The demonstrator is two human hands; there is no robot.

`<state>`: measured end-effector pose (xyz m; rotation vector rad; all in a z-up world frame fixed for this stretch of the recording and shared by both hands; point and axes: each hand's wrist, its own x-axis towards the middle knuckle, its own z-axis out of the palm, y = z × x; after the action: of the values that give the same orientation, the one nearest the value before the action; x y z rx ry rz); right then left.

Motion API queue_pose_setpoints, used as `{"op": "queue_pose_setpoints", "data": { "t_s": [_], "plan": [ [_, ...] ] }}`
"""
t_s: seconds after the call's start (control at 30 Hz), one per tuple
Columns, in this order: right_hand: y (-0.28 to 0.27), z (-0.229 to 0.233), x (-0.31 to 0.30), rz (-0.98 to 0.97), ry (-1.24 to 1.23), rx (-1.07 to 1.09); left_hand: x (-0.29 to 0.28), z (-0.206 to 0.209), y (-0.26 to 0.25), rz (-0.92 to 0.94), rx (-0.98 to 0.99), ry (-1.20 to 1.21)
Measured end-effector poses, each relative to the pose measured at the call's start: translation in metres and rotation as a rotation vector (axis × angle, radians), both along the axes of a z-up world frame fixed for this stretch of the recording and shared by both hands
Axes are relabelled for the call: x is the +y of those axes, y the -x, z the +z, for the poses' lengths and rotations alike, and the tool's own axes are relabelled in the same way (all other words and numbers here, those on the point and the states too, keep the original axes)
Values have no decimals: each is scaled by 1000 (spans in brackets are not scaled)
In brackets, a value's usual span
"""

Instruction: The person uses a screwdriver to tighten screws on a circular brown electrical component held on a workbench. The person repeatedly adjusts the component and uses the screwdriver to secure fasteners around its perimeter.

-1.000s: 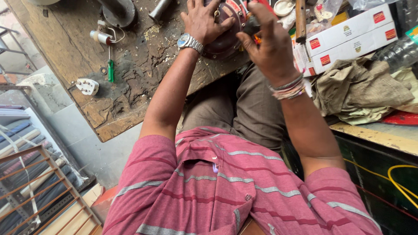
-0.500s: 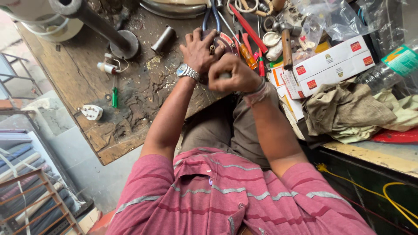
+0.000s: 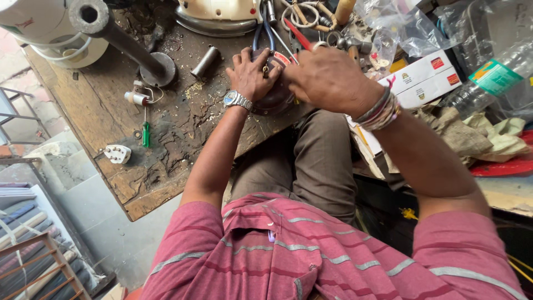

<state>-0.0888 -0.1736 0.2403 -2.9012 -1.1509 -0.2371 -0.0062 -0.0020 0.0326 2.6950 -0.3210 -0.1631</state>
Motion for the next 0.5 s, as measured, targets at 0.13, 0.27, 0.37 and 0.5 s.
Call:
{"op": "queue_pose_setpoints", "data": {
  "t_s": [0.13,0.27,0.37,0.5],
  "plan": [
    [4,17,11,-78,61,138,2,2,1,6,4,12],
    [7,17,17,-508,352,474,-1,-1,-1,5,27,3],
    [6,14,7,-105,94,-31,-1,-2,0,6,-10,3],
    [8,4,-4,187,-265,-9,-1,-3,4,22,-6,25]
  ]
}}
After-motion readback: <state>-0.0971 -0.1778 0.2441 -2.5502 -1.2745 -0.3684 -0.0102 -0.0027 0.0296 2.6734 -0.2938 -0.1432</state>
